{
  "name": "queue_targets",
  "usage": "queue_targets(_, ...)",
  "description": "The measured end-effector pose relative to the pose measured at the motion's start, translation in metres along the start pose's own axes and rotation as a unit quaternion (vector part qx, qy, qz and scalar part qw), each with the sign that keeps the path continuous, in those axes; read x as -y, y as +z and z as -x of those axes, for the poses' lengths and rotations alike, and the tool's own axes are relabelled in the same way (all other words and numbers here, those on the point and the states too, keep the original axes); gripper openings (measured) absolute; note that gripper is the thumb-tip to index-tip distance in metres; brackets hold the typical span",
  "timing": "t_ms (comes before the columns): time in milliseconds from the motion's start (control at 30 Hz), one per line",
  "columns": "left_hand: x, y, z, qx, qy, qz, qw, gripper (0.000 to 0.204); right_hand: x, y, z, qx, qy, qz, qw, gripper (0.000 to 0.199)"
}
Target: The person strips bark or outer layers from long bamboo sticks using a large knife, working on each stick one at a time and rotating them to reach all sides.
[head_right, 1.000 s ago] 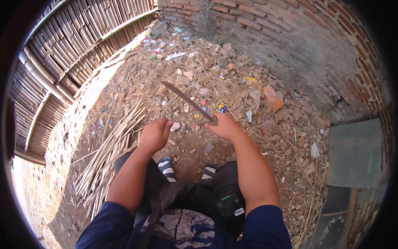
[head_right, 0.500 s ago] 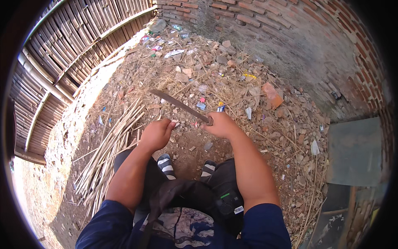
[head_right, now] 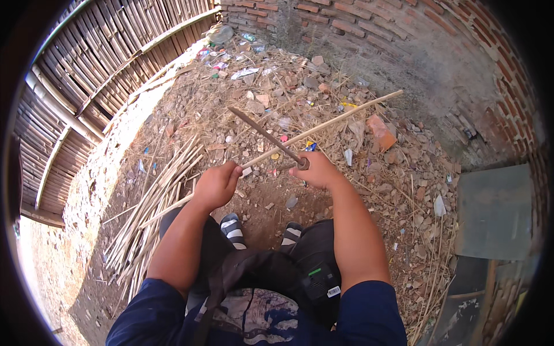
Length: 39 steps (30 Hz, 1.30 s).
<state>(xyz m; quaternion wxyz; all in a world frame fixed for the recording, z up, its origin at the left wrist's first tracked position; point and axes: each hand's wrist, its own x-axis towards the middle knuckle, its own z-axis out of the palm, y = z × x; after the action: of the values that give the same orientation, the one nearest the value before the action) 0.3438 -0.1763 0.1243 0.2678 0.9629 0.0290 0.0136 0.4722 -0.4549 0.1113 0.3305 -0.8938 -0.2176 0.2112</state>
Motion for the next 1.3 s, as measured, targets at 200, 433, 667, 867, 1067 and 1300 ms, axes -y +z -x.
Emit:
queue_targets(200, 0.000, -0.007, 0.001, -0.032, 0.001, 0.020, 0.999, 0.035, 0.008, 0.006, 0.002, -0.062, -0.032, -0.025, 0.997, 0.044)
queue_targets(433, -0.006, -0.005, 0.002, -0.008, 0.024, 0.002, 1.000, 0.037, -0.013, -0.003, 0.006, -0.067, 0.001, -0.007, 0.998, 0.046)
queue_targets(667, 0.000, 0.000, -0.001, -0.005, 0.013, 0.008, 1.000, 0.035, -0.018, 0.005, -0.002, -0.111, -0.010, 0.001, 0.994, 0.047)
queue_targets(867, 0.001, -0.008, 0.010, 0.000, 0.020, 0.005, 1.000, 0.034, 0.002, -0.002, 0.000, -0.010, -0.022, 0.033, 0.999, 0.046)
queue_targets(1067, 0.041, -0.070, 0.035, -0.089, -0.070, -0.074, 0.991, 0.035, -0.053, -0.012, -0.012, -0.408, 0.098, 0.013, 0.908, 0.044)
queue_targets(1300, 0.167, -0.080, 0.220, -0.272, -0.247, -0.054, 0.928, 0.029, -0.087, 0.000, -0.018, -0.307, 0.200, -0.234, 0.901, 0.072)
